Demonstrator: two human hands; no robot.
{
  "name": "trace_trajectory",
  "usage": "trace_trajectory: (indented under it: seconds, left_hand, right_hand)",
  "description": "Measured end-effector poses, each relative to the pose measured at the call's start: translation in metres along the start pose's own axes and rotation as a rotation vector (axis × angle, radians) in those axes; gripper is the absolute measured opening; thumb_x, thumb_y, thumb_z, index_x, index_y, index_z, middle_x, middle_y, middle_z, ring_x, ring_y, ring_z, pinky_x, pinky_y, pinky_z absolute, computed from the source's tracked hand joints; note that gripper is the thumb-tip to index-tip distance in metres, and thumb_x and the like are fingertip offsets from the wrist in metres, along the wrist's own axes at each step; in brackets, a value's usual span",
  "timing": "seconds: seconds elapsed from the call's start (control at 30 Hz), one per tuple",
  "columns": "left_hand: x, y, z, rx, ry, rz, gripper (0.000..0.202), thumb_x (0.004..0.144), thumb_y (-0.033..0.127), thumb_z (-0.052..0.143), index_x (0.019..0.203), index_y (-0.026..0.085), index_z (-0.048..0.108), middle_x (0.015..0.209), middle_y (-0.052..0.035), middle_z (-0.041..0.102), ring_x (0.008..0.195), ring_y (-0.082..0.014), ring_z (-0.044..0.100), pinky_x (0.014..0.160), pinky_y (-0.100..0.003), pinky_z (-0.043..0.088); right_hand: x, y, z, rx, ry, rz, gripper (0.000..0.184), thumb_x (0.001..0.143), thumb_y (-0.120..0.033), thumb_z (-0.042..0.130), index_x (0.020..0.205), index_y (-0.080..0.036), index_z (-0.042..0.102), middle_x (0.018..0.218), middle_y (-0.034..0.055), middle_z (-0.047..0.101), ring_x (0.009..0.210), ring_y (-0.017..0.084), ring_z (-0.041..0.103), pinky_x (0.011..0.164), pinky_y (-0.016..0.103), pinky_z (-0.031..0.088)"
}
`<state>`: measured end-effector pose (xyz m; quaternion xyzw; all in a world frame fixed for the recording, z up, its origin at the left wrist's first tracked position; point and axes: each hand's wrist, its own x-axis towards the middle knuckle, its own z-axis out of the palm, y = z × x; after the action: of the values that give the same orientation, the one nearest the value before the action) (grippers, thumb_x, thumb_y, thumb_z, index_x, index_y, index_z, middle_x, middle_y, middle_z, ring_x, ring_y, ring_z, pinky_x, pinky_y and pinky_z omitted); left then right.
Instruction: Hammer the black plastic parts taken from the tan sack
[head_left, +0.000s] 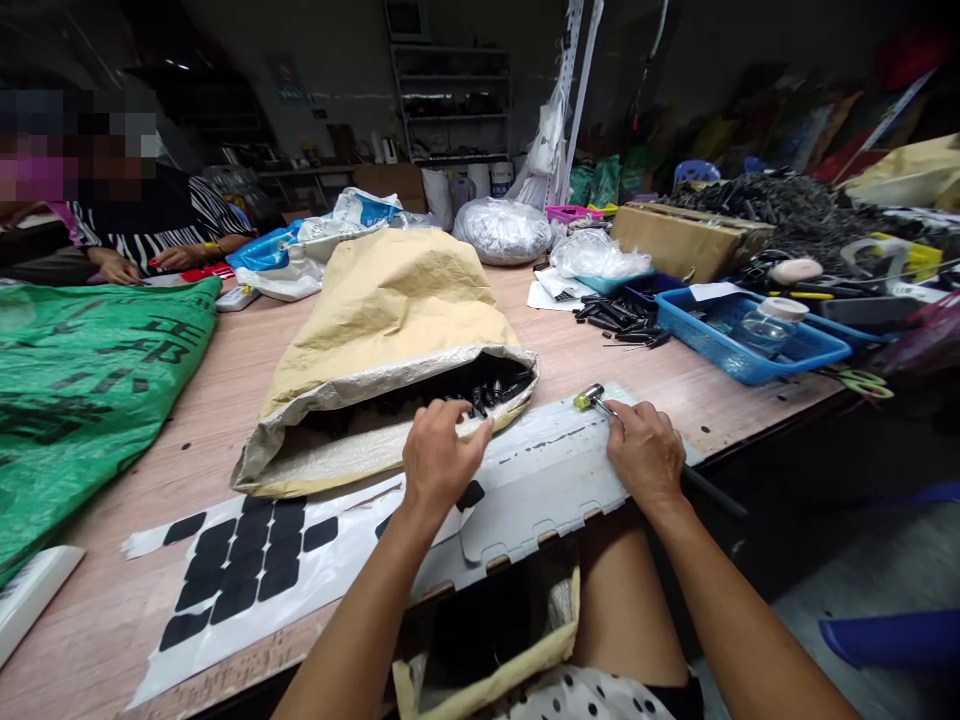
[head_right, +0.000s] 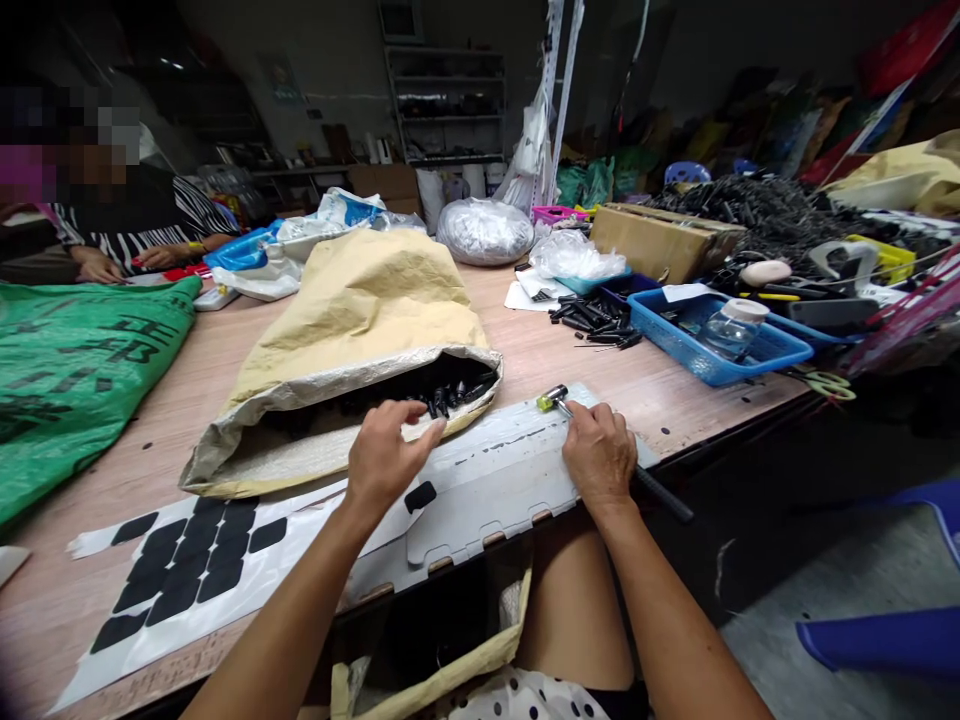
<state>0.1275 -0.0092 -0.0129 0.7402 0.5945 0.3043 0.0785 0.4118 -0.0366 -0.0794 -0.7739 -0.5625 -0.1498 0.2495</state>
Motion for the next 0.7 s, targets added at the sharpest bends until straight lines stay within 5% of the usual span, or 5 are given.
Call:
trace_trajectory:
  seconds: [0.17, 0.33, 0.57, 0.7]
  left_hand:
    - [0.058, 0.001, 0.035, 0.193, -0.033, -0.129, 0.034, 0.083, 0.053, 0.071, 0.093, 0.021, 0.075, 0.1, -0.0119, 0.07, 0.103, -0.0337, 0.061, 0.083, -0.042, 0.049]
    - [0.064, -0.005, 0.036, 0.226, -0.055, -0.132, 0.026, 0.086, 0.046, 0.068, 0.085, 0.022, 0.078, 0.096, -0.012, 0.07, 0.102, -0.0344, 0.061, 0.082, -0.043, 0.047]
    - [-0.006, -0.034, -0.007, -0.027, -0.113, 0.03, 0.024, 0.09, 0.043, 0.066, 0.102, 0.025, 0.078, 0.091, -0.0057, 0.068, 0.092, -0.0261, 0.058, 0.079, -0.037, 0.046]
    - [-0.054, -0.047, -0.014, -0.164, -0.212, 0.095, 0.018, 0.089, 0.038, 0.069, 0.1, 0.027, 0.078, 0.088, -0.0041, 0.069, 0.091, -0.025, 0.058, 0.081, -0.038, 0.046]
  right_hand:
    - [0.0, 0.0, -0.001, 0.028, -0.001, -0.002, 0.032, 0.094, -0.022, 0.054, 0.119, -0.024, 0.073, 0.095, 0.0078, 0.064, 0.086, 0.021, 0.048, 0.073, 0.034, 0.028]
    - [0.0, -0.001, -0.002, 0.041, 0.008, 0.011, 0.032, 0.094, -0.022, 0.053, 0.118, -0.025, 0.074, 0.096, 0.0075, 0.064, 0.087, 0.021, 0.049, 0.074, 0.034, 0.03]
    - [0.0, -0.002, -0.003, 0.034, -0.003, 0.024, 0.031, 0.094, -0.023, 0.055, 0.118, -0.025, 0.074, 0.098, 0.0075, 0.064, 0.087, 0.021, 0.049, 0.073, 0.034, 0.029]
    - [0.0, -0.002, -0.004, 0.033, -0.006, 0.027, 0.032, 0.093, -0.023, 0.055, 0.118, -0.025, 0.074, 0.098, 0.0079, 0.064, 0.086, 0.021, 0.048, 0.073, 0.034, 0.028]
